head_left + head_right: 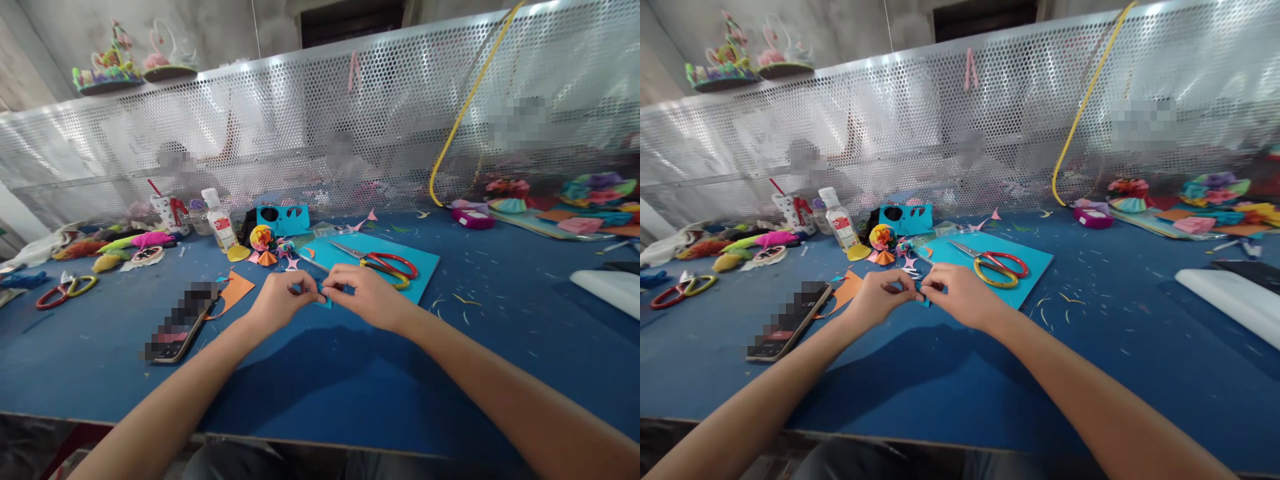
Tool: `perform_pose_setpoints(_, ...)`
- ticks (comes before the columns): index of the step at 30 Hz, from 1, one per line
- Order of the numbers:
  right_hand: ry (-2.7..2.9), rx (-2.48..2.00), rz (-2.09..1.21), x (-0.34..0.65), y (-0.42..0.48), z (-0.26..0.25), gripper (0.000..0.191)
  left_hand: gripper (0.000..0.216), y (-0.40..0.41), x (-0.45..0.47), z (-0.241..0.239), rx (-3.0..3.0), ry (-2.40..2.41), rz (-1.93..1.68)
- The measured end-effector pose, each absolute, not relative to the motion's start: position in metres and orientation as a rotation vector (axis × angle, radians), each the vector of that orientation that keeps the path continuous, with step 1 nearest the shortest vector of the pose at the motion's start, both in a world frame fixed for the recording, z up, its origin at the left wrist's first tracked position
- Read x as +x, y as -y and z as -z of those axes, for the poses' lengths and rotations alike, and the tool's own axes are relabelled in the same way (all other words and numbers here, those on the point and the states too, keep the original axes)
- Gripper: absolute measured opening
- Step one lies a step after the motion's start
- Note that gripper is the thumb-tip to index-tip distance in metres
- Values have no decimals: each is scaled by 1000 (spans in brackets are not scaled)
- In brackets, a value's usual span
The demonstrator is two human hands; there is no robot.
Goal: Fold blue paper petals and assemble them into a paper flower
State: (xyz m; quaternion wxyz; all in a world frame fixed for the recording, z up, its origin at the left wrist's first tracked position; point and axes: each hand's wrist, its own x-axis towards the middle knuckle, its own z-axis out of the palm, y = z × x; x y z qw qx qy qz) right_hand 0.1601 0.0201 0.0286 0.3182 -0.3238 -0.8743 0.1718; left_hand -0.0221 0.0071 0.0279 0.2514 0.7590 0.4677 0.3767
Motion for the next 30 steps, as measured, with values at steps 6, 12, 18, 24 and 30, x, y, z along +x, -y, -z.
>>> perform_pose_setpoints(6,2281,-884,-414,163,-21,-30,15,10,-4,-25,-32,2185,-1208,-956)
perform_pose_setpoints(12,2278,-890,-370,160,-18,-29,12,31,-8,-23,-30,1997,-1222,-956)
perform_pose_setpoints(18,2191,-1007,-355,160,-19,-28,8,19,-9,-20,-26,2037,-1329,-1047)
perform_pose_setpoints(24,2258,-888,-299,161,-19,-29,13,16,-10,-20,-23,2018,-1362,-1070)
perform_pose_setpoints(30,2282,-811,-305,159,-17,-28,14,17,-8,-18,-25,2011,-1349,-1028)
